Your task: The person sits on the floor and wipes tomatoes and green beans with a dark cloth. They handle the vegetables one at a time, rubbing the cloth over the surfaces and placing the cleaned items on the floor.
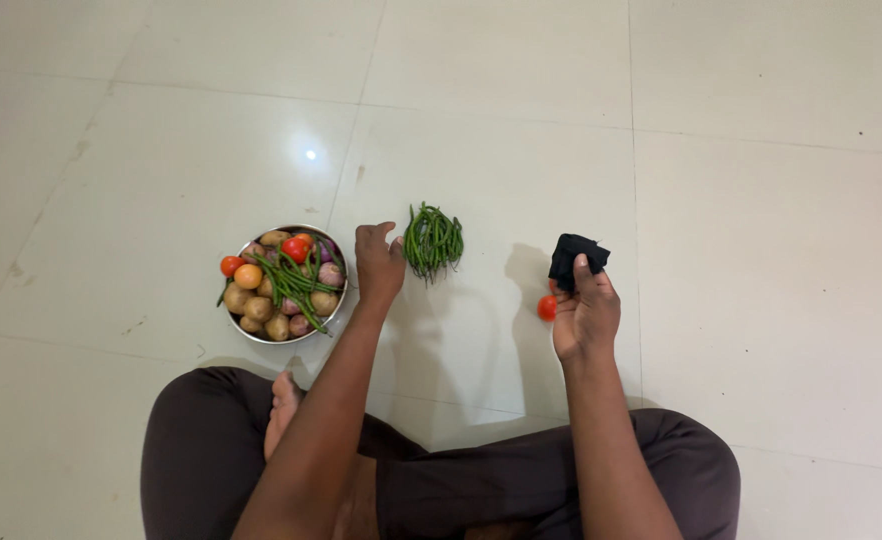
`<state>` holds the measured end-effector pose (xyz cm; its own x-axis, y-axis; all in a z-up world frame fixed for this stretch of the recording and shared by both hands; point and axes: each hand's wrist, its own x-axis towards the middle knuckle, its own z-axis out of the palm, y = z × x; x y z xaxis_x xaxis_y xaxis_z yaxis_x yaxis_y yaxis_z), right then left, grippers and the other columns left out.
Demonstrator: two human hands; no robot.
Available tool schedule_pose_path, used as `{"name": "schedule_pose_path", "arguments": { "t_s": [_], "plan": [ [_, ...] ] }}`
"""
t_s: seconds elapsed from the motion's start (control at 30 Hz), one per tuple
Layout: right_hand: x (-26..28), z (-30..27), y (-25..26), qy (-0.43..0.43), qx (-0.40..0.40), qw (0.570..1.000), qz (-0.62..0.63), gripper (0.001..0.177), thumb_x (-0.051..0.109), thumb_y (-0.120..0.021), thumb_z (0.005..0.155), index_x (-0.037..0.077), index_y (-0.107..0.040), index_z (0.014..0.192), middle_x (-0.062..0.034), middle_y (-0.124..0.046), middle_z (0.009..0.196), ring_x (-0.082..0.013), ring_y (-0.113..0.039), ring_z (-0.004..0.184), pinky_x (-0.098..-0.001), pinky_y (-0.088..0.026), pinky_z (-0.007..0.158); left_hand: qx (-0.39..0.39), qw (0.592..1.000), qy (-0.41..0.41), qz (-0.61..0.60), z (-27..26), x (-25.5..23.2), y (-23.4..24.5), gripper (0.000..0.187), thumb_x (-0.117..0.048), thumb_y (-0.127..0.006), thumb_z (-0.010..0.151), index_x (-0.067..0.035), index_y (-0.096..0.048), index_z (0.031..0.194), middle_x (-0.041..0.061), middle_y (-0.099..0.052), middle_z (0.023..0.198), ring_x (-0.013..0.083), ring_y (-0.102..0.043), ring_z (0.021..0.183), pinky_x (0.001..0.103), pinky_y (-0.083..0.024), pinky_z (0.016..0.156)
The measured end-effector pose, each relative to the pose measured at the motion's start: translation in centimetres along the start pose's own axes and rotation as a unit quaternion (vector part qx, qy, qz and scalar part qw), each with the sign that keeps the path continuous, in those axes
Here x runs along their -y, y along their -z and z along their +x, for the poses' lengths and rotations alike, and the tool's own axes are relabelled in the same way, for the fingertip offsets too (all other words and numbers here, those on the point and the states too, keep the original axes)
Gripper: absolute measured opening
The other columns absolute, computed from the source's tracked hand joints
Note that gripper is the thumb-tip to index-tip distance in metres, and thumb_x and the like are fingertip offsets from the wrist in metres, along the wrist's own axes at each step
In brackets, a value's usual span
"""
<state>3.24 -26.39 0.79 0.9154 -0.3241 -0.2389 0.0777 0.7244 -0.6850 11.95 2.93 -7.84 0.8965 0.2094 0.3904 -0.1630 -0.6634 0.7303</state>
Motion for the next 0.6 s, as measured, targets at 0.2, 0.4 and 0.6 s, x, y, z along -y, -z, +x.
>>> {"name": "schedule_pose_path", "arguments": {
  "t_s": [0.2,0.4,0.6],
  "plan": [
    [-1.9,0.3,0.9,-0.008,0.027,0.999,-0.021,0.016,0.013,-0.069,0.1,0.004,-0.067,0.112,-0.0034,-0.07,0.102,-0.0139,-0.064,0.091,-0.0285,-0.052,0.081,0.007,0.997,0.005,-0.083,0.8,-6.7,11.1,0.026,-0.008,-0.075,0.088,-0.009,-0.07,0.114,0.011,-0.062,0.11,0.0205,-0.066,0.081,0.036,-0.055,0.072],
    [-3.2,0.0,0.6,-0.03,0.038,0.997,-0.058,0.016,0.012,-0.066,0.099,0.004,-0.067,0.113,-0.0029,-0.07,0.104,-0.0124,-0.066,0.093,-0.0284,-0.053,0.084,-0.123,0.992,0.019,-0.001,-0.8,1.3,22.9,0.013,-0.009,-0.072,0.096,-0.005,-0.073,0.108,0.01,-0.07,0.105,0.0208,-0.069,0.088,0.033,-0.057,0.077],
    [-5.5,-0.9,0.5,-0.064,0.052,0.993,-0.085,0.009,0.011,-0.065,0.101,0.003,-0.064,0.107,-0.0042,-0.069,0.102,-0.0138,-0.066,0.092,-0.0306,-0.056,0.086,-0.193,0.966,0.169,0.037,-4.3,13.2,24.5,0.011,-0.006,-0.076,0.087,-0.004,-0.071,0.096,0.008,-0.073,0.095,0.02,-0.07,0.084,0.033,-0.055,0.077]
  ]
}}
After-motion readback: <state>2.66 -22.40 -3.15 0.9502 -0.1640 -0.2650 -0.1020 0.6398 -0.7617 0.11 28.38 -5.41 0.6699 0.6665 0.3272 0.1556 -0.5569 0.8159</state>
